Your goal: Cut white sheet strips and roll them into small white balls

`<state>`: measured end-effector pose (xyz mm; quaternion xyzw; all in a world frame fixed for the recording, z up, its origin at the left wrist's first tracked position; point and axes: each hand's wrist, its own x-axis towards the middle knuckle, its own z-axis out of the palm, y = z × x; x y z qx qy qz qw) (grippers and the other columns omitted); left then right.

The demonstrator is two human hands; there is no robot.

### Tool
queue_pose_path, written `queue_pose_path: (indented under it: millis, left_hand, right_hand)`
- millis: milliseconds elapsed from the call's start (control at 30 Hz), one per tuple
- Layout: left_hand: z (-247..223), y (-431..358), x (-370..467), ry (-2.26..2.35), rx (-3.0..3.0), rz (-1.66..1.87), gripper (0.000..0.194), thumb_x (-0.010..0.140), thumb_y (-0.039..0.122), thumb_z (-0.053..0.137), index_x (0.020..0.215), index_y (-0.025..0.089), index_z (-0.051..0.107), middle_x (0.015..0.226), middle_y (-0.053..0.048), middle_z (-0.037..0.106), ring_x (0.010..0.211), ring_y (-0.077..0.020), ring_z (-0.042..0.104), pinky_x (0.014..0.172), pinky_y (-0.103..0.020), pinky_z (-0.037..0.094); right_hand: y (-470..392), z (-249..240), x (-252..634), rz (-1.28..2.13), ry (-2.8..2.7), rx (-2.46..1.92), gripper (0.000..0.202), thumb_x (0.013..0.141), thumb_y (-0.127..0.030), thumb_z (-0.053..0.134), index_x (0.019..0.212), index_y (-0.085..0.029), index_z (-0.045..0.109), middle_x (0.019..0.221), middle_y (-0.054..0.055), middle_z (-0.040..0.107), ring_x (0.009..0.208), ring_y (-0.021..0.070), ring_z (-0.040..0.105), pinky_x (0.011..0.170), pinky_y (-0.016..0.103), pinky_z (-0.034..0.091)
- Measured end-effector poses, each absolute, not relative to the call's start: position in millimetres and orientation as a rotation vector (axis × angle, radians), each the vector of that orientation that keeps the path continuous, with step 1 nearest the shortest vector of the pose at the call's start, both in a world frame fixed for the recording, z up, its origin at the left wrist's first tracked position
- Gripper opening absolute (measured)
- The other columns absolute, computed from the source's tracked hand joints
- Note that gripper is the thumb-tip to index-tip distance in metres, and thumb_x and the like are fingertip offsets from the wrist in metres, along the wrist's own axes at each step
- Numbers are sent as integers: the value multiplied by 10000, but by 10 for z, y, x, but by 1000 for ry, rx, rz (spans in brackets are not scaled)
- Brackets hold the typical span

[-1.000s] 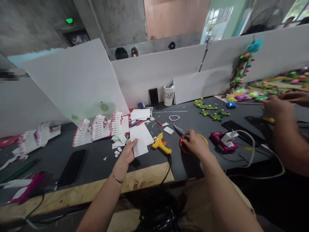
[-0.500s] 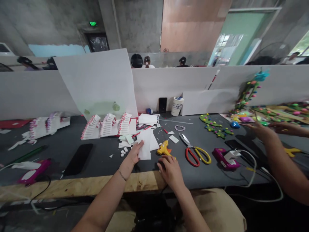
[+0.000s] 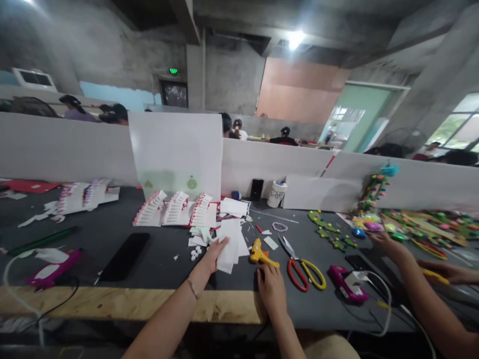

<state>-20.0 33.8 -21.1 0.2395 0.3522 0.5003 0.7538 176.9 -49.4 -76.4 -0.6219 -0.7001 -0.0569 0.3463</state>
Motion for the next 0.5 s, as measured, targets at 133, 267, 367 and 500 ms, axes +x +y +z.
queue_pose_path:
  millis: [133,267,367,500]
  left_hand:
    - [-208,343,-220,745,553,1053,331,716,340,788,914,115,648,641,-49,707,510,-166,658,553,-265,528]
    - [-187,338,-249,731,601,1009,309,742,384,750,857,118,644,626,-51,696,492,-164,648,523,-262,517]
    - [-166,310,-250,733,658,1014,288,726,392,753,819,145,637,594,-23,677,463,-149,621,495,-248,496]
    - [-169,250,-202,738,776,1011,304,677,394,786,824,163,653,620,-28,689,529,-169,644,546,-258,500]
  right_hand:
    - [-468,-782,1782,-148,-1750,-1591,256,928,-280,428,767,-217,617,832,100,679,840,273,622,773,405,485]
    - [-456,-776,1759,-148,-1671,-1588,339,943,-376,419,661,-236,545,755,88,647,776,268,613,719,396,487]
    - [-465,-750,1726,-146,-1631,-1570,373,948,-430,398,645,-243,508,732,80,630,750,263,609,703,388,480]
    - [-505,-699,1680,-82,-1646,-1524,361,945,-466,389,706,-237,531,710,52,618,663,220,601,629,332,471]
